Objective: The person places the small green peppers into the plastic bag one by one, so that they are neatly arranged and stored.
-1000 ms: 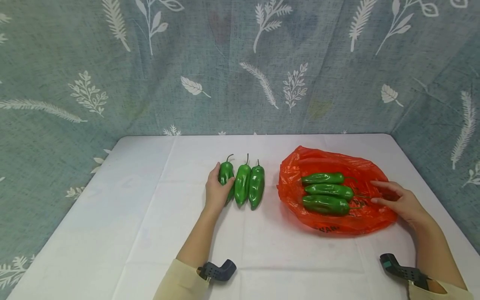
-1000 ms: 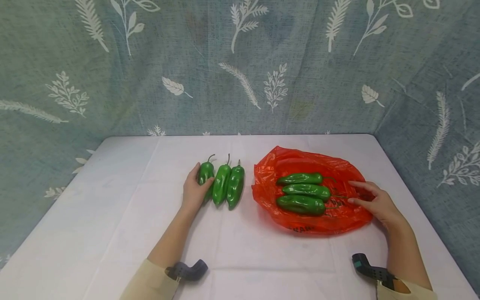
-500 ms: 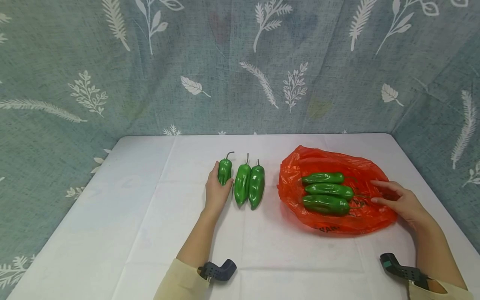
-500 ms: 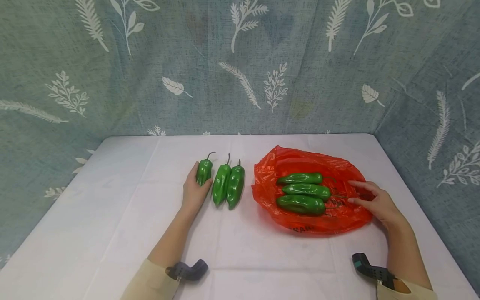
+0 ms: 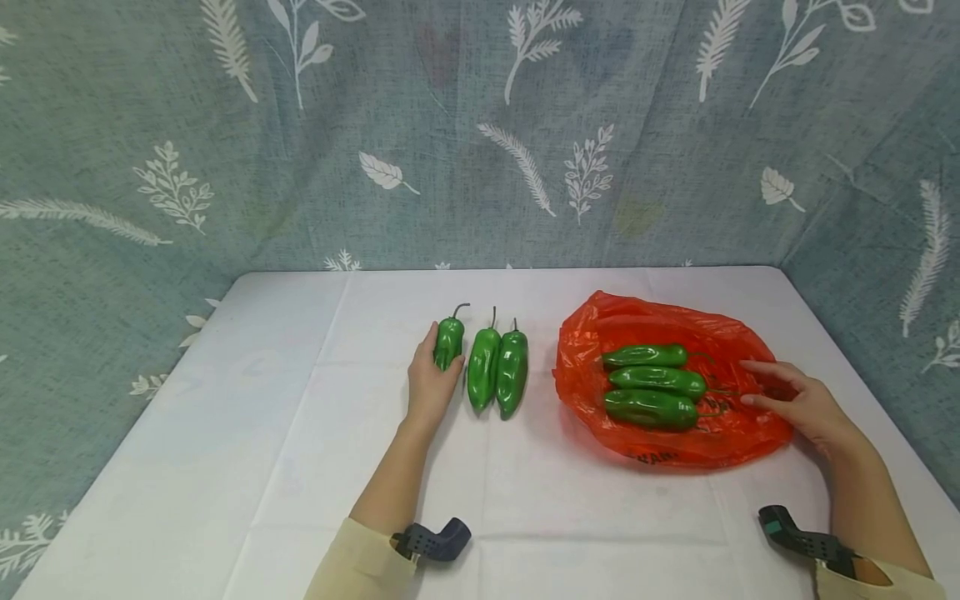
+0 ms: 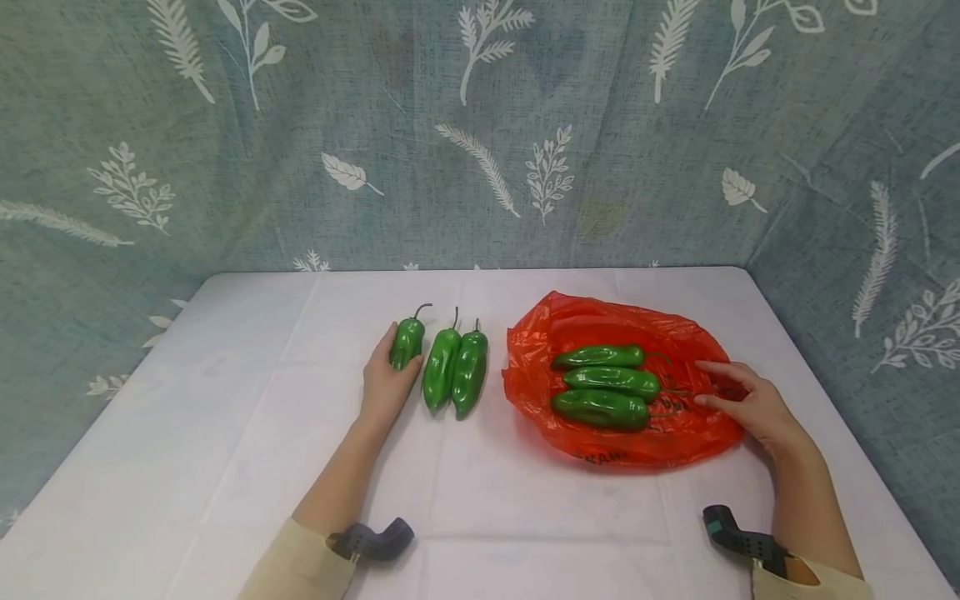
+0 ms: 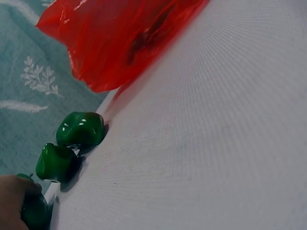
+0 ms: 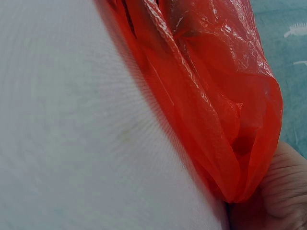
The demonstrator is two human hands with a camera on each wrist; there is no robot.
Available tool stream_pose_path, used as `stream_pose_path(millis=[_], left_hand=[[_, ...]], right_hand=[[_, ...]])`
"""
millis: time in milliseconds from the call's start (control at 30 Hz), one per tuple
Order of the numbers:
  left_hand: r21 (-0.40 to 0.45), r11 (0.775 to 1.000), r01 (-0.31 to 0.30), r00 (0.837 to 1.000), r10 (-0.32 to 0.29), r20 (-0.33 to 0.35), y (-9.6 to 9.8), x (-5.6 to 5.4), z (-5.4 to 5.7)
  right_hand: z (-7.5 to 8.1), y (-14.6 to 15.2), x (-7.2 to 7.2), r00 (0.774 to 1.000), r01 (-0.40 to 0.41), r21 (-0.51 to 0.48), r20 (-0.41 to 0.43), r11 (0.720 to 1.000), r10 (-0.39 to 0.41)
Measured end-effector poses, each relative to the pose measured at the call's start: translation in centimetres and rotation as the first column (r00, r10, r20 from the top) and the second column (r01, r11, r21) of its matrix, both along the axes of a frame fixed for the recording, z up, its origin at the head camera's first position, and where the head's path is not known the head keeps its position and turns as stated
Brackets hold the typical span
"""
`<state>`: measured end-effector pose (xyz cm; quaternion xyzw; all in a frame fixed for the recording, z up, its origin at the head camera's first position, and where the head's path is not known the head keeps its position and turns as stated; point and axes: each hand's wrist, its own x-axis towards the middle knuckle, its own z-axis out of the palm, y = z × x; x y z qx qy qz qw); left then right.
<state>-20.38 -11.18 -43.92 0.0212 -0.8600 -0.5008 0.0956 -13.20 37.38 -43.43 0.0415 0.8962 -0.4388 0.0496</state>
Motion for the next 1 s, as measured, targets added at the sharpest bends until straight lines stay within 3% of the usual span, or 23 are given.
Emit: stream_pose_path(millis=[533,1000], left_hand=[[0.049,0.999,0.024,1.0,-0.025,0.008,0.7,0.2,1.3],[0.068,0.994,0.085,0.996,-0.083,-0.032,0.8,1.1,3.4]], right_hand=[[0.1,0.1,-0.1,1.0,0.0,0.006,0.02,1.0,0.0],[-0.2,0.0,-0.1,1.0,0.004,-0.019,-0.021,1.0,-0.005]])
